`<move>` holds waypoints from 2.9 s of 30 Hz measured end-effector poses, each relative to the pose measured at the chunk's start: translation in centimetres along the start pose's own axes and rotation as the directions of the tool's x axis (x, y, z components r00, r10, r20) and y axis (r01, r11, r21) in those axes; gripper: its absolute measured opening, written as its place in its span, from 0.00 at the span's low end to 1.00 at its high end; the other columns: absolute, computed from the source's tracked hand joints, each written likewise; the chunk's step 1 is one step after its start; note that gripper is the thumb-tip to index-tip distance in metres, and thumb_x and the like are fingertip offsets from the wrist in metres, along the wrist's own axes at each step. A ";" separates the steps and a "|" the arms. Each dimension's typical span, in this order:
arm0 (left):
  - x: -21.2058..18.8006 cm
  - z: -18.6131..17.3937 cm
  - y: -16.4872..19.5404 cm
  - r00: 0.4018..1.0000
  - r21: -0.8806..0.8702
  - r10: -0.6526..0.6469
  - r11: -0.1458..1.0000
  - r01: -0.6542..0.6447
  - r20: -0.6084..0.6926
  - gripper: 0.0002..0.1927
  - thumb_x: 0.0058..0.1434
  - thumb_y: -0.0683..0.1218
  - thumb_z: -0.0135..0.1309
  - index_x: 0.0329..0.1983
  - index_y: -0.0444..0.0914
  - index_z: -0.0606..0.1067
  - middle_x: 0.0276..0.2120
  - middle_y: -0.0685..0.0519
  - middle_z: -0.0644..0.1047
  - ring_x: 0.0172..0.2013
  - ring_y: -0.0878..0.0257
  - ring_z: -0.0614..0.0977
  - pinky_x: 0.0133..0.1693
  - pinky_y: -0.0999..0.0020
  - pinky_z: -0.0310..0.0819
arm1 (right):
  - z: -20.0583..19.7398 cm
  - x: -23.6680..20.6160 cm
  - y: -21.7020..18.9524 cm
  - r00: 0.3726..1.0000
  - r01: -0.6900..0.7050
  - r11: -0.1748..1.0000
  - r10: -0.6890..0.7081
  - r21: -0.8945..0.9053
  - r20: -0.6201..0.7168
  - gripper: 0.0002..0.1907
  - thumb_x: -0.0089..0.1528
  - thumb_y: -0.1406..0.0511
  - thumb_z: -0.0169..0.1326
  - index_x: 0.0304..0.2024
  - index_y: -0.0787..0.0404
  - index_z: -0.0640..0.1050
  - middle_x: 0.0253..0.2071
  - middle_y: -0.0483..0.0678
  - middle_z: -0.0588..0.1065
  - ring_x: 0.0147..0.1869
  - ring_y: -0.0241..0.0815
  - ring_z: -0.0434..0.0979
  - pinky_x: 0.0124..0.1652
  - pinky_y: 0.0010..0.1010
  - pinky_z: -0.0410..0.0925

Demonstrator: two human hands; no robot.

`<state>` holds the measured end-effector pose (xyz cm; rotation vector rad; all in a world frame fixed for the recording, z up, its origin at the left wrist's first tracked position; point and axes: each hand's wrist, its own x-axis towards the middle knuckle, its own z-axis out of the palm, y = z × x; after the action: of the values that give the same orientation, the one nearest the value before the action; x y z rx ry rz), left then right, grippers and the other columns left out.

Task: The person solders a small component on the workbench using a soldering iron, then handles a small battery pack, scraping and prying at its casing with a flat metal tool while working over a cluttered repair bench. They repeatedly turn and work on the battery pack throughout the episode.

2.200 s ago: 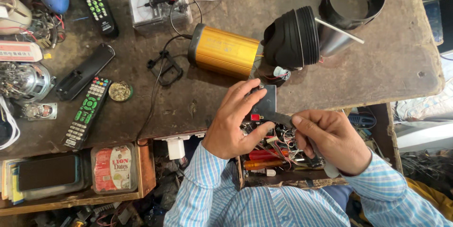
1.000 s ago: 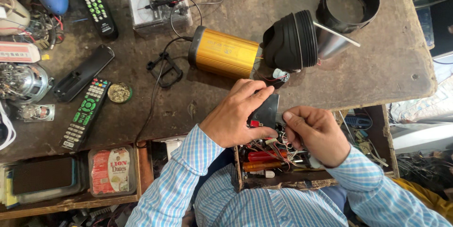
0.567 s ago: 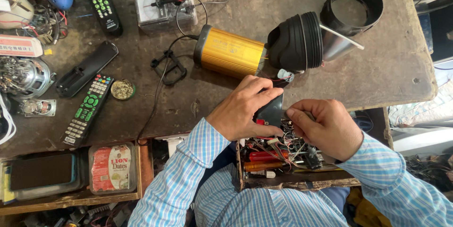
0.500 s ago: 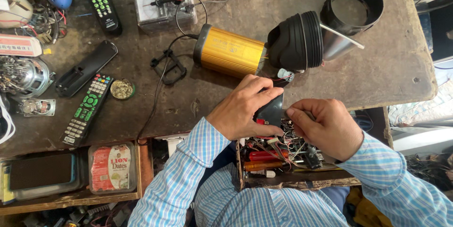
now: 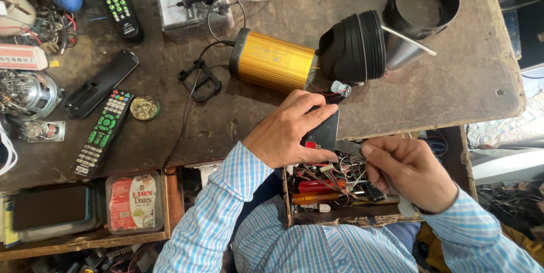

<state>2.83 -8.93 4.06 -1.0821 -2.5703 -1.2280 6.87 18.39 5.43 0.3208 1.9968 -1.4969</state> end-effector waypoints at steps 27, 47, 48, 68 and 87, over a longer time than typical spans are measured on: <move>-2.5 3.4 -0.5 0.961 -0.167 -0.262 0.955 0.245 -0.087 0.59 0.44 0.63 0.74 0.75 0.38 0.60 0.62 0.41 0.74 0.62 0.47 0.78 0.62 0.54 0.74 | 0.2 -2.6 -1.1 0.493 0.718 0.255 -0.843 -0.648 0.215 0.18 0.52 0.67 0.66 0.47 0.54 0.84 0.34 0.42 0.79 0.39 0.41 0.75 0.46 0.39 0.62; -2.2 3.1 -0.4 0.957 -0.164 -0.280 0.950 0.264 -0.082 0.56 0.43 0.63 0.74 0.71 0.37 0.63 0.58 0.43 0.76 0.58 0.49 0.80 0.59 0.55 0.76 | 3.0 -4.5 -1.5 0.518 0.517 0.203 -0.847 -0.831 0.115 0.15 0.54 0.66 0.65 0.45 0.54 0.85 0.33 0.44 0.78 0.36 0.41 0.72 0.45 0.41 0.60; -2.2 3.1 -0.4 0.958 -0.164 -0.275 0.952 0.258 -0.087 0.56 0.43 0.63 0.74 0.71 0.37 0.63 0.57 0.43 0.76 0.58 0.49 0.80 0.59 0.55 0.76 | 3.3 -5.0 -1.7 0.536 0.498 0.221 -0.839 -0.838 0.097 0.15 0.54 0.66 0.64 0.45 0.54 0.85 0.32 0.44 0.78 0.37 0.41 0.73 0.46 0.41 0.60; -2.4 3.5 -0.5 0.959 -0.154 -0.250 0.961 0.229 -0.137 0.55 0.43 0.64 0.74 0.69 0.37 0.64 0.53 0.44 0.77 0.55 0.50 0.81 0.57 0.56 0.77 | 4.6 -6.5 -2.2 0.583 0.470 0.358 -0.812 -0.807 -0.020 0.16 0.56 0.66 0.64 0.47 0.55 0.83 0.32 0.41 0.78 0.36 0.39 0.73 0.47 0.39 0.60; -2.4 3.5 -0.6 0.960 -0.154 -0.246 0.962 0.225 -0.136 0.55 0.43 0.64 0.73 0.69 0.37 0.64 0.53 0.44 0.77 0.54 0.50 0.81 0.56 0.56 0.78 | 5.0 -6.3 -2.5 0.545 0.458 0.302 -0.838 -0.836 -0.005 0.14 0.57 0.65 0.64 0.46 0.56 0.84 0.32 0.41 0.78 0.37 0.39 0.73 0.46 0.39 0.60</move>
<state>4.98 -8.03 0.44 -0.6815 -2.5844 -1.4965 12.10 13.98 10.34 -0.7540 3.2082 -0.7664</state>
